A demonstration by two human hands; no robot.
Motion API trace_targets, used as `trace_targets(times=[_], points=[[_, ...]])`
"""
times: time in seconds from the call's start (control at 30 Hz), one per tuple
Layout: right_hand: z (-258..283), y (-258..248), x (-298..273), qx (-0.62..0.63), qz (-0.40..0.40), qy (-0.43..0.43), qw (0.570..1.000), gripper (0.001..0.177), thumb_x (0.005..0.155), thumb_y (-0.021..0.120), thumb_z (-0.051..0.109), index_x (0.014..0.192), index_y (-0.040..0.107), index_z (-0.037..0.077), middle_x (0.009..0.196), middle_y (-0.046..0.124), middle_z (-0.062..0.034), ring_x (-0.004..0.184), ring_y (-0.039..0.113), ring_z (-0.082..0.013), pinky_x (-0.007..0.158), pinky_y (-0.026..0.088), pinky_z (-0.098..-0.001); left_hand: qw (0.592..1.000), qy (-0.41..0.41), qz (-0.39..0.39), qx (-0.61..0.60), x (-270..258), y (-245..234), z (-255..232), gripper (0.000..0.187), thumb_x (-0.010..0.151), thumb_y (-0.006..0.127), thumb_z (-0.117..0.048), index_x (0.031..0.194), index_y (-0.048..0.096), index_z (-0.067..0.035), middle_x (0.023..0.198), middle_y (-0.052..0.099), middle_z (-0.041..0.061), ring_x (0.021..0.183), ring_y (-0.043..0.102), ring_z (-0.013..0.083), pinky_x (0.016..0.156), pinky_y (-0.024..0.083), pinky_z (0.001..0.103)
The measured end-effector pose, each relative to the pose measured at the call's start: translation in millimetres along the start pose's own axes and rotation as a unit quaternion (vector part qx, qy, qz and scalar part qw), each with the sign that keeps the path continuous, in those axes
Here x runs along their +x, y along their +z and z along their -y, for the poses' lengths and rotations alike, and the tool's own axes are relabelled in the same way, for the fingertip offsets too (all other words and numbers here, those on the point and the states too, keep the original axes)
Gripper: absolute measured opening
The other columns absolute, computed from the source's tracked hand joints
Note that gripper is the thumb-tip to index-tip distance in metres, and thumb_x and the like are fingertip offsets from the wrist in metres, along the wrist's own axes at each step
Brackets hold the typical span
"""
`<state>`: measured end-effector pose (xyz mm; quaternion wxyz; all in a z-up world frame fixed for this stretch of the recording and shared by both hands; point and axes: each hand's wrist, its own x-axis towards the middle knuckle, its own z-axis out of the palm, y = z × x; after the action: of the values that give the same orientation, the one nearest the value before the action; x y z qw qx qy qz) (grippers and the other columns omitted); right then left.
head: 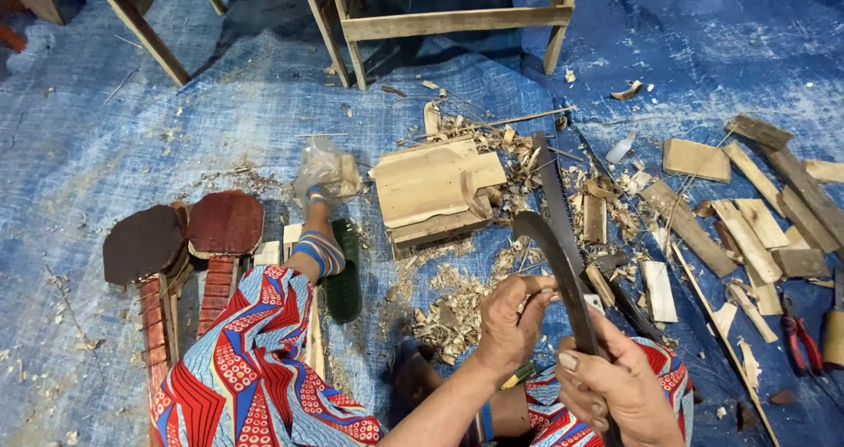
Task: Carving and sawing wooden components to assemble a stringed instrument.
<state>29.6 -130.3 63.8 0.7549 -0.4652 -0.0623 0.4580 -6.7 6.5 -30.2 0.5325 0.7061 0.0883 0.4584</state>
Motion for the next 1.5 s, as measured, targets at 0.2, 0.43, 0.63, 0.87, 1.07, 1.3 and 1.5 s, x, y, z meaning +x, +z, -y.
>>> trace_targets(times=[0.2, 0.43, 0.63, 0.87, 1.07, 1.3, 1.5], points=[[0.1, -0.1, -0.7, -0.017, 0.019, 0.005, 1.0, 0.056, 0.082, 0.062, -0.01, 0.137, 0.054, -0.003, 0.051, 0.033, -0.0079, 0.029, 0.024, -0.0103, 0.023, 0.021, -0.0273, 1.0, 0.018, -0.008, -0.001, 0.5, -2.3, -7.5, 0.008, 0.105, 0.063, -0.01, 0.112, 0.067, -0.009, 0.09, 0.071, 0.005, 0.078, 0.069, 0.0195, 0.069, 0.058, 0.033], [7.3, 10.8, -2.1, -0.023, 0.045, 0.021, 0.999, 0.055, 0.084, 0.064, -0.005, 0.138, 0.053, -0.003, 0.043, 0.029, -0.0045, 0.024, 0.025, -0.0134, 0.022, 0.023, -0.0315, 1.0, 0.02, 0.007, -0.002, 9.4, -11.3, -19.3, 0.02, 0.099, 0.068, 0.003, 0.117, 0.064, -0.006, 0.097, 0.071, 0.012, 0.083, 0.069, 0.0228, 0.072, 0.06, 0.033], [6.2, 19.4, 9.9, -0.019, -0.027, 0.082, 0.996, 0.068, 0.084, 0.062, -0.006, 0.15, 0.052, 0.006, 0.043, 0.026, -0.0029, 0.027, 0.026, -0.0114, 0.026, 0.018, -0.029, 0.973, -0.22, -0.025, -0.072, -5.3, -3.2, -9.9, 0.011, 0.095, 0.065, -0.003, 0.103, 0.073, -0.004, 0.099, 0.074, 0.011, 0.094, 0.074, 0.0243, 0.084, 0.066, 0.038], [0.6, 15.8, 0.9, -0.028, 0.037, 0.031, 0.998, 0.074, 0.082, 0.066, -0.005, 0.153, 0.049, 0.005, 0.046, 0.041, -0.0039, 0.028, 0.03, -0.0093, 0.025, 0.024, -0.0271, 1.0, -0.008, -0.007, 0.013, 0.3, -18.2, -13.9, 0.011, 0.102, 0.063, -0.013, 0.104, 0.067, -0.003, 0.09, 0.068, 0.012, 0.072, 0.062, 0.0219, 0.061, 0.052, 0.035], [-15.8, 10.5, 22.8, -0.011, -0.052, 0.072, 0.996, 0.09, 0.079, 0.064, -0.012, 0.16, 0.045, 0.02, 0.051, 0.036, -0.0032, 0.03, 0.028, -0.0068, 0.026, 0.021, -0.0251, 0.997, 0.005, -0.032, 0.069, -4.0, -18.1, 24.9, 0.007, 0.098, 0.068, -0.01, 0.094, 0.066, -0.004, 0.085, 0.069, 0.013, 0.074, 0.067, 0.0273, 0.067, 0.051, 0.039], [-15.5, 3.0, 29.0, -0.005, -0.005, 0.05, 0.999, 0.092, 0.079, 0.066, -0.012, 0.162, 0.041, 0.018, 0.052, 0.042, -0.0055, 0.029, 0.031, -0.0082, 0.024, 0.028, -0.0254, 0.913, -0.278, 0.241, 0.176, 51.4, -57.8, -33.6, 0.043, 0.093, 0.054, -0.04, 0.128, 0.058, -0.016, 0.128, 0.065, 0.01, 0.118, 0.062, 0.025, 0.102, 0.053, 0.045], [-14.7, 3.6, 42.6, -0.04, -0.009, 0.054, 0.998, 0.088, 0.08, 0.063, -0.012, 0.161, 0.043, 0.017, 0.056, 0.044, -0.0062, 0.032, 0.029, -0.0085, 0.028, 0.024, -0.0281, 0.972, -0.141, 0.155, 0.107, 58.7, -68.7, -45.9, 0.021, 0.095, 0.069, -0.018, 0.115, 0.068, -0.014, 0.105, 0.069, 0.005, 0.093, 0.067, 0.0189, 0.08, 0.058, 0.034]])
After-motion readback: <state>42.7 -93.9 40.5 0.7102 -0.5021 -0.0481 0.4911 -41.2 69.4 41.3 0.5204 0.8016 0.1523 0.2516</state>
